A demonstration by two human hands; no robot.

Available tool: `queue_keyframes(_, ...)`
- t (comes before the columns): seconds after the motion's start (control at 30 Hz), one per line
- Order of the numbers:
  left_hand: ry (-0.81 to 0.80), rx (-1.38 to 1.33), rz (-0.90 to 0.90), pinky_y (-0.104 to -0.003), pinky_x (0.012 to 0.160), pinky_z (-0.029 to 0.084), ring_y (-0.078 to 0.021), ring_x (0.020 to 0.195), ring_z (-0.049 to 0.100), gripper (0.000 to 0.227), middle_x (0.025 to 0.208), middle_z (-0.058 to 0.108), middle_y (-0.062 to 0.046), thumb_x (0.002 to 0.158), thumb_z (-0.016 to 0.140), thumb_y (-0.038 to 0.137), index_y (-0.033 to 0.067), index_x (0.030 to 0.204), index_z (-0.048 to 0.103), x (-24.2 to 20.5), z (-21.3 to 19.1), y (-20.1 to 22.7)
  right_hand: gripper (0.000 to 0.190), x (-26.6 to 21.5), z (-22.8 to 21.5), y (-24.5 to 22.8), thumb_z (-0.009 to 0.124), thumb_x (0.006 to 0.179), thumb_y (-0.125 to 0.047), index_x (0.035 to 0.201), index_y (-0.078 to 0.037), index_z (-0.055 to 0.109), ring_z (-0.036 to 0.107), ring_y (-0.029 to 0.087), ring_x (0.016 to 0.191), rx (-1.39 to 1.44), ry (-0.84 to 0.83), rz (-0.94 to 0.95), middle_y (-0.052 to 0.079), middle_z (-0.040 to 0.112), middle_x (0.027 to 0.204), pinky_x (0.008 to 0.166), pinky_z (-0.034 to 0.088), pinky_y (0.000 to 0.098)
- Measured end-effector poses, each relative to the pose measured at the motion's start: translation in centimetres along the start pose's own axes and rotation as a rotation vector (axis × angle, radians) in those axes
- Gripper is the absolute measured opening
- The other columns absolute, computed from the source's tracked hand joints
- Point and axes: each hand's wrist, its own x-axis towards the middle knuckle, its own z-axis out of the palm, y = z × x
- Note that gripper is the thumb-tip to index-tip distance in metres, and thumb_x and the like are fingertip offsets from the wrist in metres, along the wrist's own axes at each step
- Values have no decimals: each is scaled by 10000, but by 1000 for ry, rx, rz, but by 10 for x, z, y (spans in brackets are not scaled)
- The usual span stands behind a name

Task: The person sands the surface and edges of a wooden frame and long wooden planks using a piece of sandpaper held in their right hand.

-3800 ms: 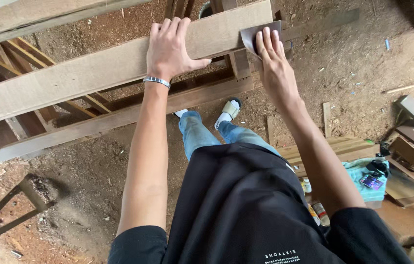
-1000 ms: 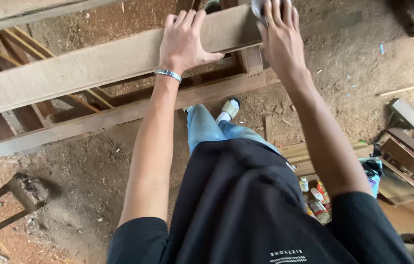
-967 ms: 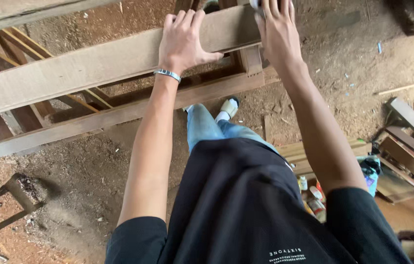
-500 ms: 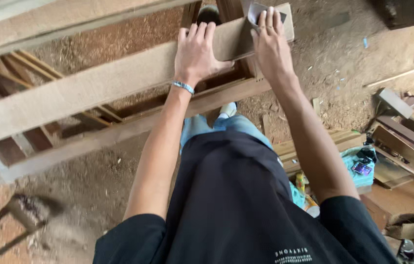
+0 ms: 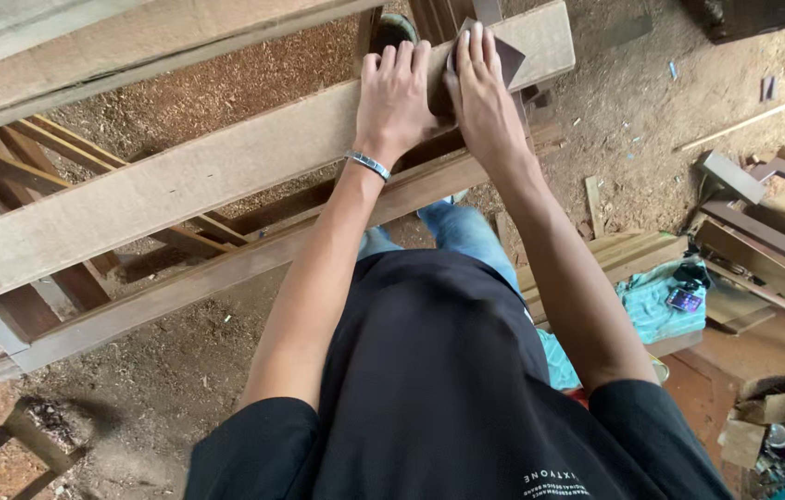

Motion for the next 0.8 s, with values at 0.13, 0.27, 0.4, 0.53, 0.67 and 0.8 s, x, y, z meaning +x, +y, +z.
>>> queue_keyframes(0.13, -26, 82, 76, -419, 937, 442, -276, 1060, 605, 1099, 1179, 638, -180, 518, 929, 489, -41, 1376, 494, 4, 5, -8, 517, -50, -6, -10, 457, 1112, -158, 1568, 65, 357, 272, 387, 1555, 61, -65, 9, 262, 307, 1641, 1257, 344, 453)
queue_keyframes(0.27, -35, -14, 60, -439, 998, 436, -298, 1136, 583, 1074, 1221, 618, -189, 625, 925, 536, -72, 1384, 471, 2, 11, -11, 492, -33, 8, 4, 408, 1157, -122, 1586, 108, 339, 279, 372, 1565, -142, -48, -43, 281, 317, 1661, 1286, 295, 486)
queue_keyframes(0.4, -63, -64, 50, -449, 959, 443, -319, 1133, 572, 1036, 1223, 614, -201, 685, 913, 553, -81, 1368, 459, -6, 6, -9, 485, 15, 13, 8, 428, 1152, -137, 1563, 105, 345, 244, 416, 1540, 9, 2, 48, 300, 309, 1631, 1281, 256, 468)
queue_keyframes(0.53, 67, 72, 112, -417, 958, 454, -249, 1177, 585, 944, 1252, 626, -133, 697, 911, 464, -2, 1396, 480, 0, 6, -12, 501, -15, 20, 1, 375, 1139, -96, 1594, 104, 309, 240, 407, 1560, 28, 19, 19, 281, 270, 1667, 1286, 222, 482)
queue_keyframes(0.67, -90, -81, 52, -434, 989, 457, -283, 1163, 589, 975, 1213, 635, -147, 658, 911, 494, -12, 1375, 484, 4, 5, -12, 474, -55, 22, 18, 380, 1156, -163, 1597, 3, 331, 258, 327, 1581, 5, -133, 76, 173, 297, 1688, 1314, 212, 468)
queue_keyframes(0.8, -20, -120, 89, -455, 944, 459, -322, 1121, 591, 1046, 1211, 635, -196, 635, 923, 568, -60, 1348, 484, -5, 7, -18, 487, -19, 3, 57, 369, 1237, -199, 1641, 55, 274, 247, 362, 1598, -448, -25, -18, 198, 256, 1714, 1340, 242, 454)
